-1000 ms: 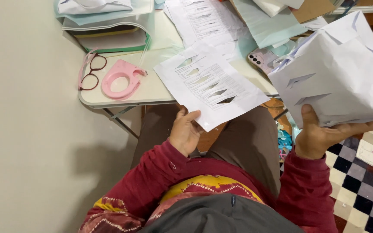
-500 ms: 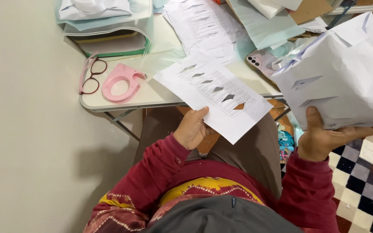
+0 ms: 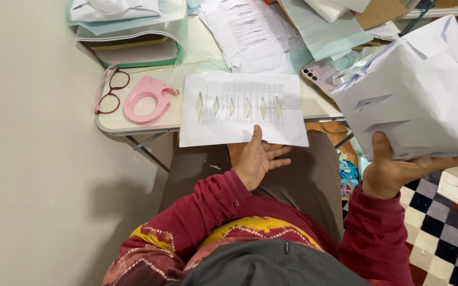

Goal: The person assembles a white paper container by folding paper sheets and securing the edges with strips of tape from a pink dispenser.

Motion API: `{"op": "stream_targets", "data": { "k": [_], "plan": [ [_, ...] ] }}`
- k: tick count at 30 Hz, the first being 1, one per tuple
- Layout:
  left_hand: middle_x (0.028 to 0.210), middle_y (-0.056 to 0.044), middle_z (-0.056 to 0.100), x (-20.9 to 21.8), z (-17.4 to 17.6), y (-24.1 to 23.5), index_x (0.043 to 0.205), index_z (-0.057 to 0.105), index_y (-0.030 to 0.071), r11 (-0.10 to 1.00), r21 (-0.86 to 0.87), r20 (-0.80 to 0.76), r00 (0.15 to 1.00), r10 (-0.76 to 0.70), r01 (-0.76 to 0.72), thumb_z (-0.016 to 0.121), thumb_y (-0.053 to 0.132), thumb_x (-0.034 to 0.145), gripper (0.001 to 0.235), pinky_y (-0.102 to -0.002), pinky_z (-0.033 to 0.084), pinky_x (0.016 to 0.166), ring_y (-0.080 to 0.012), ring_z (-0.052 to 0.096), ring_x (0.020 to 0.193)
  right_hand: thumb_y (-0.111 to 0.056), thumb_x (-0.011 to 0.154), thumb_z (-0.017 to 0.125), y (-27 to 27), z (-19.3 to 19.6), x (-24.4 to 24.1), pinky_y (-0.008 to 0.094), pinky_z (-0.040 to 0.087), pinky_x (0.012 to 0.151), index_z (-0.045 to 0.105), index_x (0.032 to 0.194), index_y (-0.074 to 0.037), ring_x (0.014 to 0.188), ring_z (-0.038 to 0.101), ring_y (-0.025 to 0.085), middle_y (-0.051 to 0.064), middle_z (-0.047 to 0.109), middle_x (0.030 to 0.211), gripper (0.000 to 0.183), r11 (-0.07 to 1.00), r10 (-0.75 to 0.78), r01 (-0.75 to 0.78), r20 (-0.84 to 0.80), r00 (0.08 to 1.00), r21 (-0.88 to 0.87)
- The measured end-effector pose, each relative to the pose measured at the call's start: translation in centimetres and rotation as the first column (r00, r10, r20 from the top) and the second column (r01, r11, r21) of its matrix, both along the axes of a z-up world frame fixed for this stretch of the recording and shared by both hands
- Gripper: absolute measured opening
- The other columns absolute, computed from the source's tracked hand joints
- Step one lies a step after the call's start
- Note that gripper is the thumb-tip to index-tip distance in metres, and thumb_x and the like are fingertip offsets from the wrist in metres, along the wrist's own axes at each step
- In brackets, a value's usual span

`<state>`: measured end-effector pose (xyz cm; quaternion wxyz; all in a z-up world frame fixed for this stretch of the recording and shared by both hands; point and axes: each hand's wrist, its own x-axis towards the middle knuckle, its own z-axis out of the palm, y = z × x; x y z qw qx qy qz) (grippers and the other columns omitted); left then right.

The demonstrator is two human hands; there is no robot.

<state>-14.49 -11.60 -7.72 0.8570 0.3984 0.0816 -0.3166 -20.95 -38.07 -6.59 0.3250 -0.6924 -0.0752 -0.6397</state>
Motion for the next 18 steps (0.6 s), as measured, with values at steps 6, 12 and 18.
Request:
{"op": "stream_targets", "data": {
  "k": [6, 12, 18],
  "plan": [
    [0.131, -0.022, 0.060, -0.2, -1.4, 1.9, 0.153, 0.042, 0.011, 0.998, 0.002, -0.189, 0.980, 0.061, -0.062, 0.055, 0.071, 0.078, 0.097, -0.048, 0.059, 0.089, -0.0354, 0.064, 0.113, -0.011, 0.088, 0.093, 1.9, 0.4, -0.4, 0.069, 0.050, 0.148, 0.005, 0.168, -0.046, 0.169, 0.030, 0.036, -0.012, 0.008, 0.175, 0.124, 0.997, -0.026, 0.031, -0.080, 0.996, 0.064],
    [0.091, -0.008, 0.040, 0.3, -2.7, 3.9, 0.123, 0.049, 0.010, 0.841, 0.072, -0.223, 0.813, 0.538, -0.536, 0.069, 0.052, 0.082, 0.062, -0.046, 0.060, 0.083, -0.0254, 0.058, 0.084, -0.024, 0.089, 0.098, 3.1, 0.9, -0.3, 0.071, 0.060, 0.156, 0.002, 0.171, -0.050, 0.181, 0.026, 0.033, -0.019, -0.003, 0.181, 0.129, 0.998, -0.009, 0.019, -0.148, 0.989, 0.065],
    [0.086, -0.008, 0.055, 0.6, -2.8, 4.1, 0.132, 0.054, 0.001, 0.891, 0.078, -0.142, 0.879, 0.454, -0.448, 0.068, 0.027, 0.094, 0.049, -0.041, 0.065, 0.072, -0.0184, 0.062, 0.074, -0.012, 0.091, 0.095, 4.1, 1.6, 0.4, 0.072, 0.060, 0.145, 0.002, 0.168, -0.049, 0.174, 0.029, 0.034, -0.018, 0.002, 0.179, 0.126, 0.999, 0.037, -0.038, -0.124, 0.992, -0.004]
  ]
}}
